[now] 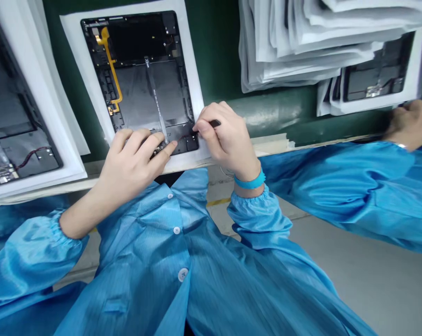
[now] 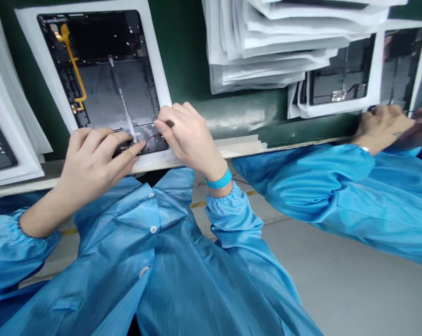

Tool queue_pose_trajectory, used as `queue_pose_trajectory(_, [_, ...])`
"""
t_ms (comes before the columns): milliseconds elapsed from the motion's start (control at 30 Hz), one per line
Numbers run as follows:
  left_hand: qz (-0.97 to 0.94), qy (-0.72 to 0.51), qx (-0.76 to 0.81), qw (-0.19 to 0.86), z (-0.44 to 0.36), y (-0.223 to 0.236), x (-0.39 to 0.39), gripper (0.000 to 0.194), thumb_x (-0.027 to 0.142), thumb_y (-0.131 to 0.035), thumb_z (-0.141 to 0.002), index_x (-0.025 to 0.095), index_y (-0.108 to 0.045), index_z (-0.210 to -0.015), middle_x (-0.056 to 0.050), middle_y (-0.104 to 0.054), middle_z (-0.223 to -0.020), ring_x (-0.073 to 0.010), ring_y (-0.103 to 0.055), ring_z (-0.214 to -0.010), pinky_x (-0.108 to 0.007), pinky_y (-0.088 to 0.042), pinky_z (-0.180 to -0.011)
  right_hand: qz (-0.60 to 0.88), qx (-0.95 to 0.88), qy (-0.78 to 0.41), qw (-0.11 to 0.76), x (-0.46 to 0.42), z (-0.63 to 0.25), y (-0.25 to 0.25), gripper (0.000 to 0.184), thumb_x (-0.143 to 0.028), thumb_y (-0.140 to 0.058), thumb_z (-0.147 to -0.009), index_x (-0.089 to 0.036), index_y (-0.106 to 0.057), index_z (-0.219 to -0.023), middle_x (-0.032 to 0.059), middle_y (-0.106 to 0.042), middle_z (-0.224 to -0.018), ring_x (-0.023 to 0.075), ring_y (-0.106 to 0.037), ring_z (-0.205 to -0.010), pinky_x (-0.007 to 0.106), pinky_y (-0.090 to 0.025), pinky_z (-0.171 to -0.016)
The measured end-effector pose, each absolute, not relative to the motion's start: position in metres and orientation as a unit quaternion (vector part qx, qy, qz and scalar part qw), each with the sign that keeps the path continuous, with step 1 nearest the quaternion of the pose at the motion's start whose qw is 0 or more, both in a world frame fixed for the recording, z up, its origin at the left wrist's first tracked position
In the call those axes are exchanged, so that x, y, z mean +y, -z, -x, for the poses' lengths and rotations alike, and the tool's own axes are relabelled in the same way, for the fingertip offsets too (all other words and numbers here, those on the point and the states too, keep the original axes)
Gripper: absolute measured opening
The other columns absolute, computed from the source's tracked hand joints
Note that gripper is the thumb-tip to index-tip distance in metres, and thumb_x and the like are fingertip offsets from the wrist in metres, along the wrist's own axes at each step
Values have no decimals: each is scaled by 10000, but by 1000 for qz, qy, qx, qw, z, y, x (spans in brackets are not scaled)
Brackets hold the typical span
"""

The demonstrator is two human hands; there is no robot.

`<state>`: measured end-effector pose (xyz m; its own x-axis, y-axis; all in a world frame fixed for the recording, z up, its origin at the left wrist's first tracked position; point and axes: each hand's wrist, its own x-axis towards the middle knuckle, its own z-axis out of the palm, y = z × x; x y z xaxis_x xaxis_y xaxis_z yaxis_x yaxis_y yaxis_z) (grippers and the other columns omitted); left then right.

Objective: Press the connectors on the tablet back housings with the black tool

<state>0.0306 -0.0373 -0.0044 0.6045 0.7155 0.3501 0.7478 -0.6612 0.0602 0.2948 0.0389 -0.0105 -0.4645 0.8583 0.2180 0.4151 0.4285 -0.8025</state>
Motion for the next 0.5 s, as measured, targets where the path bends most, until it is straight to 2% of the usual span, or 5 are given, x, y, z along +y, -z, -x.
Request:
queue_pose_trajectory(167, [891,153,-426,-32,-26,-3,-37,379,221,-613,-1133,255,-716,-1496,-150,-790,-1398,-360,-737,-1252,-527,-563,-978,451,-729,-371,357,25,-281,12,594,-703,-361,-1194,-264,-692,-972,21,-663,-939,213,-717,-960,482,-583,-1045])
queue_pose_trajectory(233, [892,147,-426,-36,-27,-5,-36,347,234,-606,-1139,236,-734,-1462,-164,-794,-1386,-369,-740,-1239,-533,-574,-951,457,-724,-374,357,23,-277,14,578,-679,-346,-1205,-267,-691,-992,28,-679,-966,210,-718,-975,467,-586,-1052])
queue_pose_trajectory(367, [887,164,-429,-32,-34,-4,-33,290,245,-606,-1145,208,-747,-1395,-162,-798,-1355,-349,-745,-1201,-530,-576,-933,464,-722,-383,344,27,-277,16,569,-679,-328,-1205,-275,-676,-1005,40,-699,-990,210,-716,-1011,435,-596,-1058])
queue_pose_trajectory(500, [879,166,-444,-51,-39,-1,-32,310,252,-602,-1144,250,-743,-1420,-147,-803,-1358,-357,-742,-1211,-564,-564,-945,459,-734,-387,318,29,-281,16,589,-696,-308,-1198,-272,-670,-1007,48,-707,-978,221,-712,-1051,444,-601,-1086])
